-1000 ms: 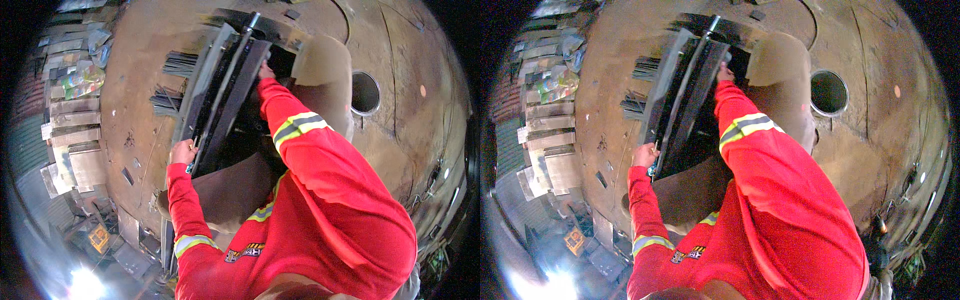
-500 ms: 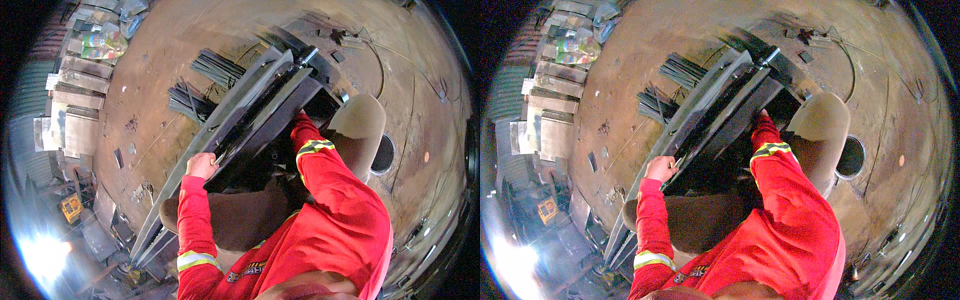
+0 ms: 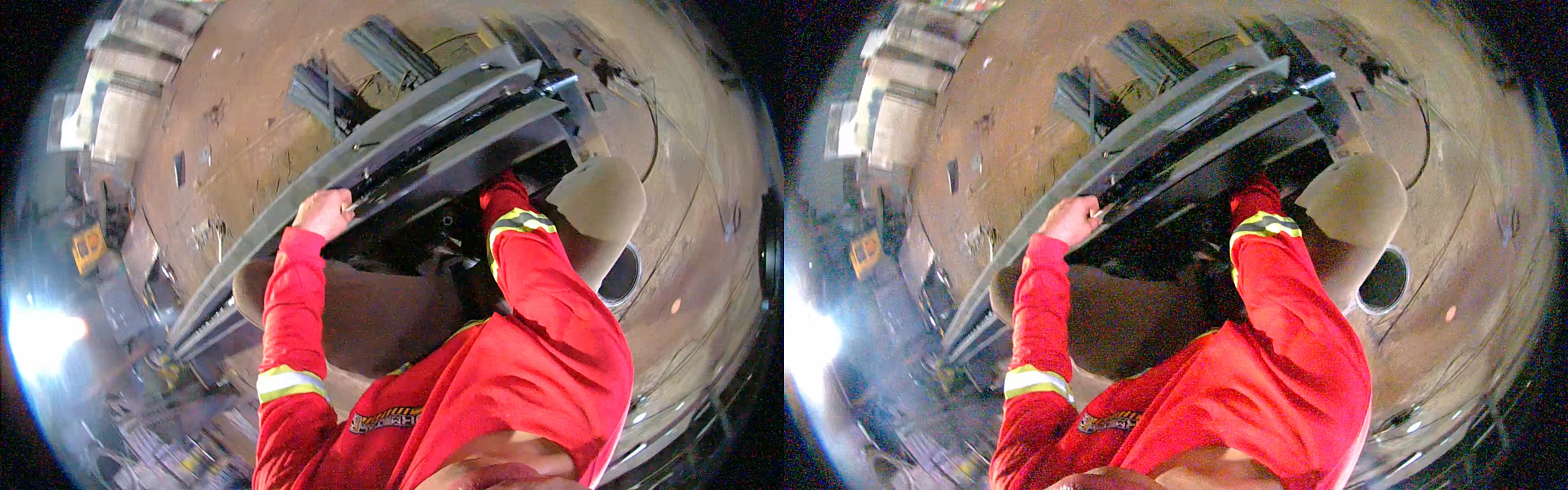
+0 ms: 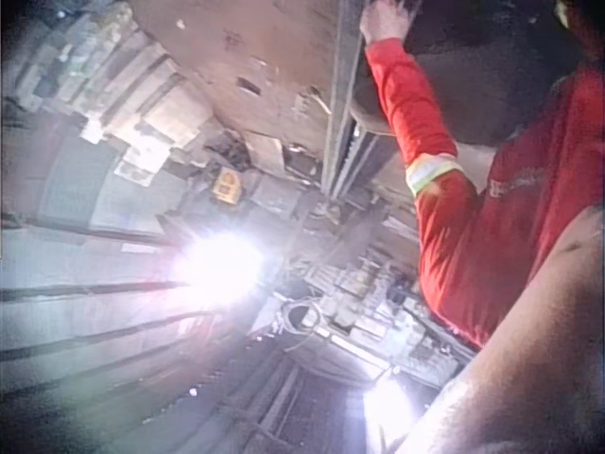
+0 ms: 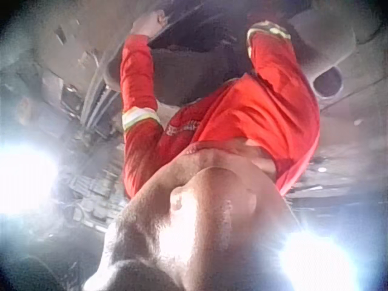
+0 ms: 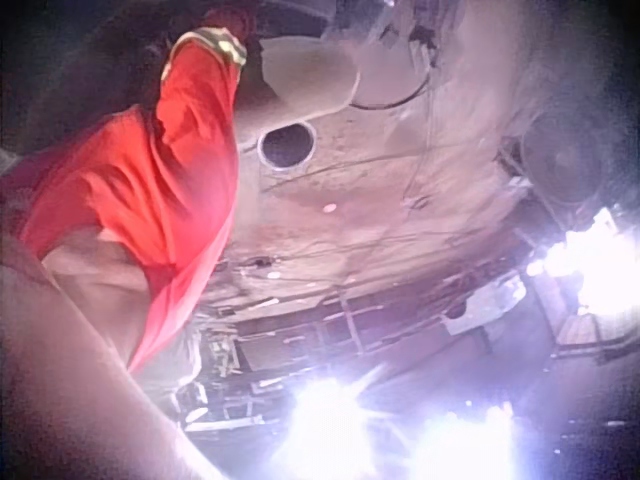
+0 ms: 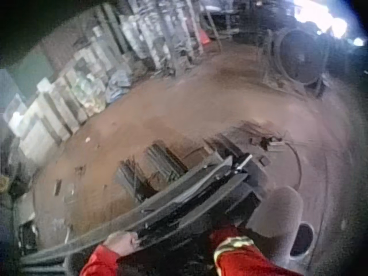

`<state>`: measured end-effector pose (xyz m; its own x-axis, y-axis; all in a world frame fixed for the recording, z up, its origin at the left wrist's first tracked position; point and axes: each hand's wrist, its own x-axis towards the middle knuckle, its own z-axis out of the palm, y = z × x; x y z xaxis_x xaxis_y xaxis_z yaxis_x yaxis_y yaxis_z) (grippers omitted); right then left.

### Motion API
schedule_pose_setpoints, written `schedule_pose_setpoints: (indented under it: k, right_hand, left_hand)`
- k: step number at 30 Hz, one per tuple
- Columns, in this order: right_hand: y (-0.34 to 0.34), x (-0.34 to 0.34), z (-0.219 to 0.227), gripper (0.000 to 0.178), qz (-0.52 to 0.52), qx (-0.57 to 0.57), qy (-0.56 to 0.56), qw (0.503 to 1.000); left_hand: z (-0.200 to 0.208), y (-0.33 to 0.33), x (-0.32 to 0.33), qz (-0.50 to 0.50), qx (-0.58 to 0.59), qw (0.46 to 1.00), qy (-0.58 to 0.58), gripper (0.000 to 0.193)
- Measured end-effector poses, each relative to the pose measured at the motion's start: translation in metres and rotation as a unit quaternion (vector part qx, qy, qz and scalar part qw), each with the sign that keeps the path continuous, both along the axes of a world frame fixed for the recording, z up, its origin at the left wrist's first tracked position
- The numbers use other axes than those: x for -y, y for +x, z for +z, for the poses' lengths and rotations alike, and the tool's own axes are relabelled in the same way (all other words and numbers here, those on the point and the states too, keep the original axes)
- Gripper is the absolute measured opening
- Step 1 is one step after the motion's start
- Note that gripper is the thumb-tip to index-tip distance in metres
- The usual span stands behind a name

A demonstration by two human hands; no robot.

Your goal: The person sits on the floor and uses a screwdriver to tighten screws on a curved metal frame. They then pick up a thin metal strip, align it along the frame, and secure it in place using the screwdriver.

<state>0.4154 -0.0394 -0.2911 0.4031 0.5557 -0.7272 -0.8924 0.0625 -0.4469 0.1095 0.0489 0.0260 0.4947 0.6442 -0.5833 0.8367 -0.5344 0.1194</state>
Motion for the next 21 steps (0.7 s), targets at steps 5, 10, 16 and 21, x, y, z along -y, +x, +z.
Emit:
schedule_pose_setpoints:
  k: [5, 10, 16, 21]
  right_hand:
    - [-0.002, 0.0, 0.009, 0.058, 0.125, 0.071, -0.077, 0.987]
    - [-0.02, -0.005, 0.029, 0.057, 0.479, 0.306, -0.23, 0.79]
    - [-0.07, 0.037, 0.092, 0.056, 0.863, 0.428, -0.164, 0.214]
    - [-0.143, 0.024, 0.202, 0.028, 0.882, 0.462, 0.035, 0.084]
  left_hand:
    - [-0.001, -0.052, -0.007, 0.047, -0.048, 0.997, 0.03, 0.022]
    - [-0.007, -0.071, -0.003, 0.097, -0.091, 0.989, 0.065, 0.023]
    - [0.015, -0.062, -0.012, 0.17, 0.219, 0.958, 0.074, 0.018]
    - [0.025, -0.049, -0.03, 0.195, 0.317, 0.917, 0.144, 0.018]
